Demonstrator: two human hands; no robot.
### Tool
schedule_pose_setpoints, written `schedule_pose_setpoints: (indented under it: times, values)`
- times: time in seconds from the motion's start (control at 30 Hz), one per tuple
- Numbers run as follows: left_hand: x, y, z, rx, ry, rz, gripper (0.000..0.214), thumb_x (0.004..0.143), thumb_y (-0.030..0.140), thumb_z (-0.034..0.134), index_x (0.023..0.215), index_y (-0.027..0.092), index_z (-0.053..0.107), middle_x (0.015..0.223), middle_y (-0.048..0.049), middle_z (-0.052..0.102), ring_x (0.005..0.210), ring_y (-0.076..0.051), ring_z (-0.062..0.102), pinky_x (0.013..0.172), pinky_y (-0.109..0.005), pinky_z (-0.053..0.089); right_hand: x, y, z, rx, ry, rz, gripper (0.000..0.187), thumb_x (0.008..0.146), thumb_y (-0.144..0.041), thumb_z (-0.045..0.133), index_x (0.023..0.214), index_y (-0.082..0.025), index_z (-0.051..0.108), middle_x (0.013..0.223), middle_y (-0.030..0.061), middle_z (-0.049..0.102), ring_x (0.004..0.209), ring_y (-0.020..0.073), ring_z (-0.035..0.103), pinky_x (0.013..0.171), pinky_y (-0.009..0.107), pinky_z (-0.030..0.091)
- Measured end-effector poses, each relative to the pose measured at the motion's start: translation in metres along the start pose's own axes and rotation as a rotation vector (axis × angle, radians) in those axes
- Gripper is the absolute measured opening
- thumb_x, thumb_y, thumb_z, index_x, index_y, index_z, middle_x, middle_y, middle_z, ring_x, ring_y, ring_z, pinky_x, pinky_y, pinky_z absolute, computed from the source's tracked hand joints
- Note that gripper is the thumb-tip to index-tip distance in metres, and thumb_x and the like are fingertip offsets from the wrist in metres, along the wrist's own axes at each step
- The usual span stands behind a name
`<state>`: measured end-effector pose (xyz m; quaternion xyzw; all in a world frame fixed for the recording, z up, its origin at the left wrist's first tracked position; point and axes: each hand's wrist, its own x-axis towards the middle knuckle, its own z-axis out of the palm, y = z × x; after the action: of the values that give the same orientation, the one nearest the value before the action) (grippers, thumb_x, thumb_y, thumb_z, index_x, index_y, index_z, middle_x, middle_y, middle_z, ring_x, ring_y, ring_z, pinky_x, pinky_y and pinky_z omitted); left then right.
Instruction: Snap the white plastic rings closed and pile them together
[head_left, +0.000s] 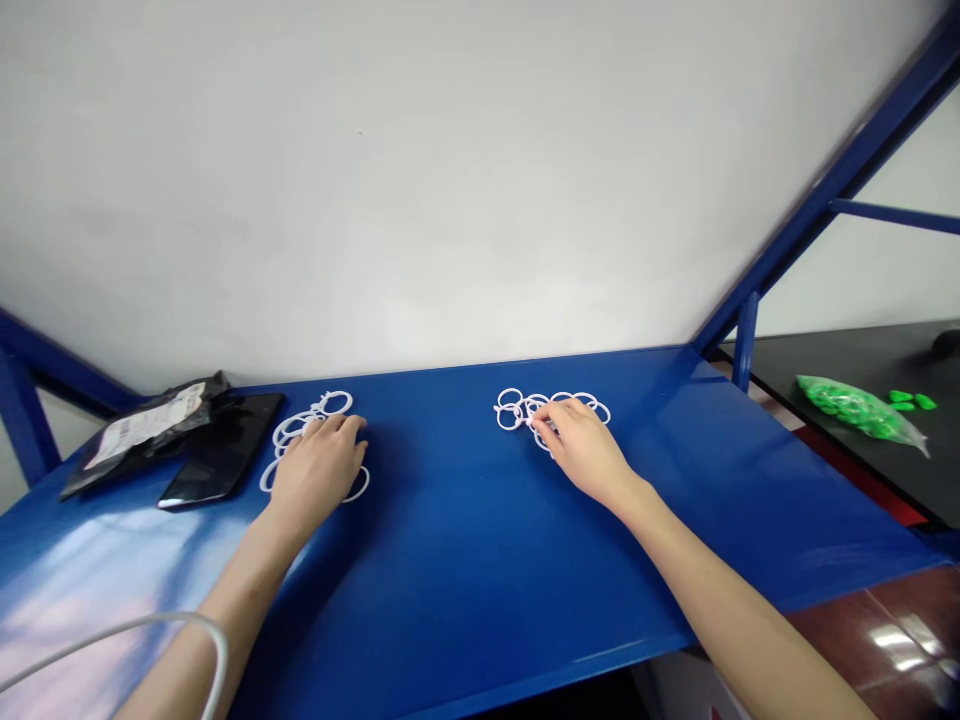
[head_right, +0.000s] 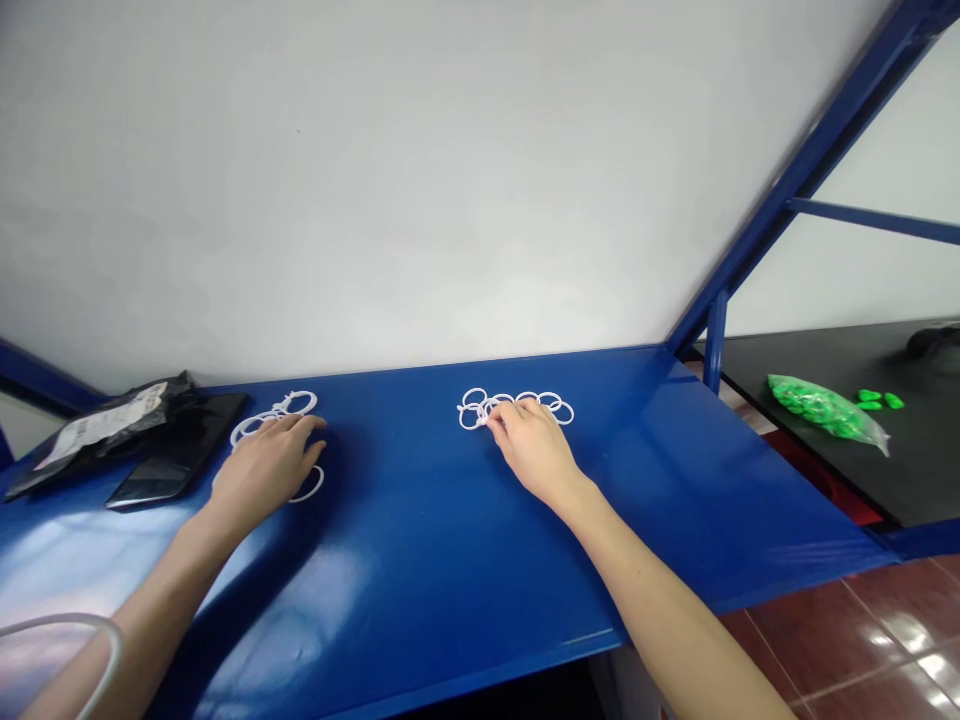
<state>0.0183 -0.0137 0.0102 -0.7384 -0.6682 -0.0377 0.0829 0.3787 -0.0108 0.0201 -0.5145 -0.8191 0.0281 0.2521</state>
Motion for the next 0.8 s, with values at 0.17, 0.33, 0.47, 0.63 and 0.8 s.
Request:
schedule_pose_setpoints:
  times: [0.17, 0.33, 0.47, 0.63, 0.8]
  values:
    - [0.002, -0.003, -0.003, -0.059, -0.014, 0.016, 0.041, 0.094, 0.021, 0.039, 0.122, 0.011, 0.068, 0.122, -0.0201, 0.072, 0.112, -0.038, 0.066, 0.091, -0.048, 0.054, 0.001, 0.003, 0.002, 0.006, -0.031, -0.040, 0.014, 0.103, -0.023, 0.056, 0.096, -0.022, 0.068, 0.097, 0.0072, 0.076, 0.096, 0.0280, 0.064, 0.088, 0.046, 0.052]
    - [0.003, -0.010, -0.003, -0.164, 0.009, -0.006, 0.039, 0.095, 0.022, 0.038, 0.121, 0.014, 0.066, 0.118, -0.0185, 0.073, 0.111, -0.034, 0.068, 0.087, -0.042, 0.055, 0.002, 0.010, 0.004, -0.012, -0.010, -0.061, 0.011, 0.101, -0.019, 0.058, 0.098, -0.022, 0.069, 0.105, 0.0078, 0.075, 0.104, 0.0299, 0.063, 0.091, 0.048, 0.053]
    - [0.005, -0.018, -0.001, -0.199, 0.012, -0.007, 0.040, 0.092, 0.023, 0.040, 0.121, 0.014, 0.065, 0.116, -0.0183, 0.073, 0.103, -0.033, 0.071, 0.085, -0.041, 0.055, 0.002, 0.012, 0.008, 0.005, -0.007, -0.085, 0.015, 0.100, -0.017, 0.057, 0.103, -0.022, 0.071, 0.111, 0.0094, 0.073, 0.106, 0.0292, 0.066, 0.093, 0.049, 0.055]
    - [0.007, -0.022, 0.001, -0.209, 0.035, -0.003, 0.043, 0.089, 0.026, 0.041, 0.121, 0.012, 0.065, 0.108, -0.0195, 0.075, 0.104, -0.035, 0.070, 0.085, -0.043, 0.056, 0.001, 0.010, 0.013, 0.018, -0.034, -0.138, 0.017, 0.099, -0.016, 0.059, 0.107, -0.021, 0.073, 0.119, 0.0097, 0.072, 0.111, 0.0278, 0.067, 0.098, 0.050, 0.055]
    - [0.007, -0.007, -0.009, -0.376, 0.120, 0.010, 0.038, 0.093, 0.035, 0.044, 0.116, 0.016, 0.068, 0.100, -0.0140, 0.077, 0.096, -0.030, 0.072, 0.089, -0.041, 0.055, 0.000, 0.009, 0.014, 0.016, -0.046, -0.161, 0.018, 0.100, -0.019, 0.059, 0.104, -0.021, 0.076, 0.115, 0.0098, 0.075, 0.110, 0.0286, 0.069, 0.099, 0.052, 0.054]
